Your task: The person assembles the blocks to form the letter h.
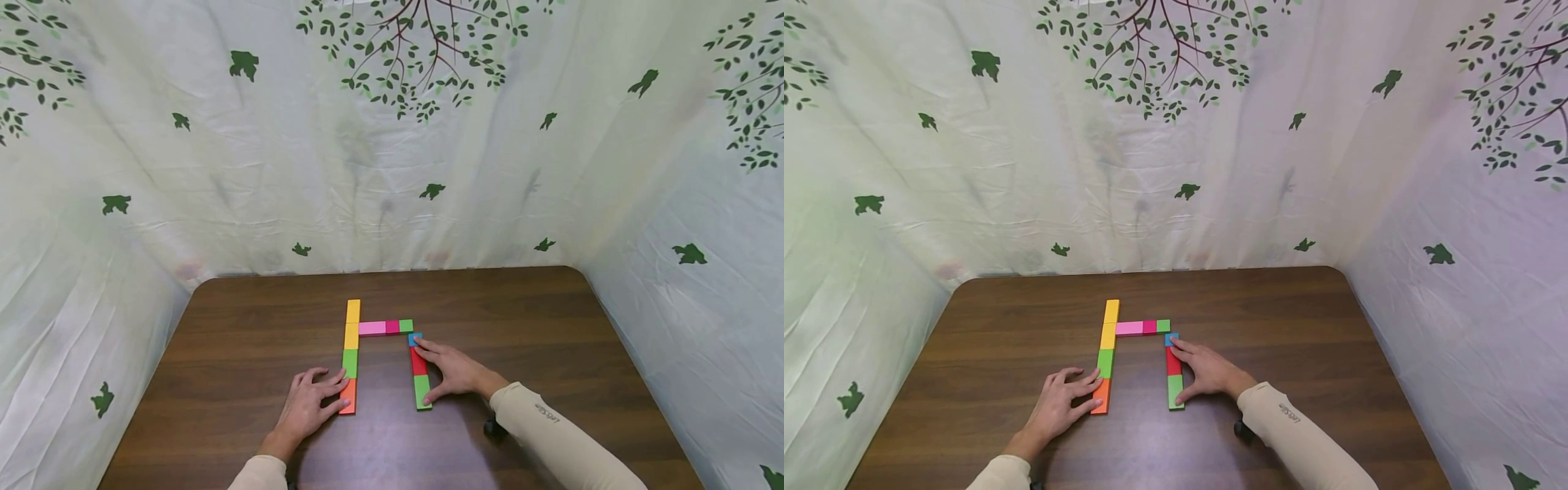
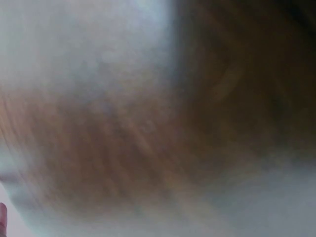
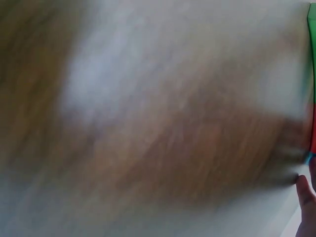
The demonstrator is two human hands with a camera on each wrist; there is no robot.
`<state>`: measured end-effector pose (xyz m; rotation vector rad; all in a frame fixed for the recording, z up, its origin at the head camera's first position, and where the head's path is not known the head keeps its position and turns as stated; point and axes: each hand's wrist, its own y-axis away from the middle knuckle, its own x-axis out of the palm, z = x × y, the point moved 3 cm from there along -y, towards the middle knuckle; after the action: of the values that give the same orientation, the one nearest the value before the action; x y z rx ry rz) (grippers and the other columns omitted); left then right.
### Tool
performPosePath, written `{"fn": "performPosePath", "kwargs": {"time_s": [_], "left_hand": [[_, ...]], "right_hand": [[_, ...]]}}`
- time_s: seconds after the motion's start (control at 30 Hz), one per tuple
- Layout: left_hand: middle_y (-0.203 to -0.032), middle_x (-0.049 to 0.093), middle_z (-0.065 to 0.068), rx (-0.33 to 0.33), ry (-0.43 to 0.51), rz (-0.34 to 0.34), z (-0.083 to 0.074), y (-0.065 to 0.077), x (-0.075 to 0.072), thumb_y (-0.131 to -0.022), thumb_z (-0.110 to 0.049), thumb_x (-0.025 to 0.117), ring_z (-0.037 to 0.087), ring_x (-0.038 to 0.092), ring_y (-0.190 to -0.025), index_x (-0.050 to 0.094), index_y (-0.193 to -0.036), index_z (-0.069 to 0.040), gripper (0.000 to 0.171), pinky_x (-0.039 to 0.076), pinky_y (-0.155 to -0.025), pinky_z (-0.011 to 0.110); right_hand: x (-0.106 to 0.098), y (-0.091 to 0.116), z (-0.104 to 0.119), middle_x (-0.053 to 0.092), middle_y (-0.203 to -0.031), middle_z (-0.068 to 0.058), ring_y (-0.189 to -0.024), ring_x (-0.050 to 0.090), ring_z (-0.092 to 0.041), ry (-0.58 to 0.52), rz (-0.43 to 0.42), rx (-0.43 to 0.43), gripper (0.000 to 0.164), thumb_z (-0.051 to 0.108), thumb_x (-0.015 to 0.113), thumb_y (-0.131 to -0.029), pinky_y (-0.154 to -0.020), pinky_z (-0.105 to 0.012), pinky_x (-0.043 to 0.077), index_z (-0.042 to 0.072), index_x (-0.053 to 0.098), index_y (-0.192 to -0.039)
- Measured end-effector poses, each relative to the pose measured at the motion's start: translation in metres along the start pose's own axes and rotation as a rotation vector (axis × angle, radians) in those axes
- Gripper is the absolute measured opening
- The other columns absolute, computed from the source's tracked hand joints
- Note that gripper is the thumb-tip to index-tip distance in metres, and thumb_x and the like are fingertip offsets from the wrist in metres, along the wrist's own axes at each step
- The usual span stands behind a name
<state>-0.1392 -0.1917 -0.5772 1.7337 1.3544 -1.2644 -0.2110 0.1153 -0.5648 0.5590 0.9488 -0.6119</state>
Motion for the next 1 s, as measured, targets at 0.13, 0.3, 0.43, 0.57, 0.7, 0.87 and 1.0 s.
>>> {"fn": "performPosePath", "kwargs": {"time_s": [0.13,0.3,0.43,0.57,0.7,0.87,1.0], "left_hand": [[-0.130,0.061,-0.010,-0.002,-0.003,-0.001,0.000,0.001,0.000,-0.081,-0.050,0.071,0.028,0.048,-0.121,0.067,-0.123,-0.022,0.050,0.031,-0.098,0.050],[-0.132,0.059,-0.010,-0.014,-0.006,0.014,-0.001,0.001,-0.001,-0.081,-0.049,0.071,0.028,0.047,-0.122,0.066,-0.124,-0.023,0.050,0.031,-0.099,0.049],[-0.131,0.060,-0.009,-0.006,-0.003,0.011,-0.001,0.001,-0.002,-0.082,-0.048,0.072,0.028,0.047,-0.122,0.067,-0.123,-0.022,0.049,0.031,-0.098,0.050],[-0.132,0.059,-0.010,-0.013,0.000,0.023,-0.001,0.001,-0.002,-0.082,-0.047,0.072,0.028,0.047,-0.123,0.066,-0.124,-0.023,0.049,0.030,-0.100,0.050],[-0.133,0.058,-0.010,-0.024,0.002,0.034,-0.001,0.000,-0.002,-0.082,-0.048,0.071,0.028,0.046,-0.123,0.066,-0.124,-0.023,0.049,0.030,-0.100,0.050],[-0.132,0.059,-0.010,-0.013,0.003,0.024,-0.001,0.001,-0.002,-0.081,-0.048,0.072,0.028,0.047,-0.123,0.066,-0.124,-0.023,0.050,0.031,-0.100,0.050],[-0.131,0.060,-0.010,-0.001,0.004,0.011,0.000,0.000,-0.002,-0.082,-0.048,0.072,0.029,0.048,-0.122,0.066,-0.123,-0.023,0.049,0.031,-0.099,0.050]], "right_hand": [[0.002,-0.001,0.002,0.018,-0.161,-0.001,-0.142,0.028,-0.027,-0.007,0.004,-0.010,0.108,0.068,0.072,-0.069,-0.109,-0.044,0.033,0.011,0.030,-0.152],[0.004,-0.004,0.004,0.017,-0.161,0.000,-0.142,0.029,-0.026,-0.001,-0.004,-0.010,0.108,0.068,0.072,-0.069,-0.109,-0.044,0.033,0.012,0.031,-0.151],[0.004,-0.006,0.005,0.017,-0.161,0.001,-0.142,0.029,-0.026,-0.008,-0.003,-0.005,0.108,0.068,0.073,-0.069,-0.109,-0.045,0.032,0.012,0.031,-0.151],[0.005,-0.007,0.007,0.018,-0.161,0.001,-0.141,0.029,-0.027,-0.006,-0.003,-0.002,0.108,0.068,0.073,-0.069,-0.109,-0.046,0.032,0.012,0.031,-0.151],[0.005,-0.009,0.007,0.017,-0.161,0.002,-0.141,0.030,-0.027,0.006,0.000,0.001,0.108,0.069,0.072,-0.068,-0.109,-0.046,0.032,0.013,0.032,-0.151],[0.006,-0.012,0.007,0.017,-0.161,0.003,-0.141,0.030,-0.026,0.005,0.007,0.015,0.108,0.069,0.072,-0.068,-0.110,-0.047,0.030,0.014,0.032,-0.151],[0.006,-0.013,0.007,0.017,-0.161,0.002,-0.141,0.029,-0.025,0.003,0.008,0.019,0.107,0.068,0.073,-0.068,-0.110,-0.048,0.029,0.014,0.032,-0.151]]}}
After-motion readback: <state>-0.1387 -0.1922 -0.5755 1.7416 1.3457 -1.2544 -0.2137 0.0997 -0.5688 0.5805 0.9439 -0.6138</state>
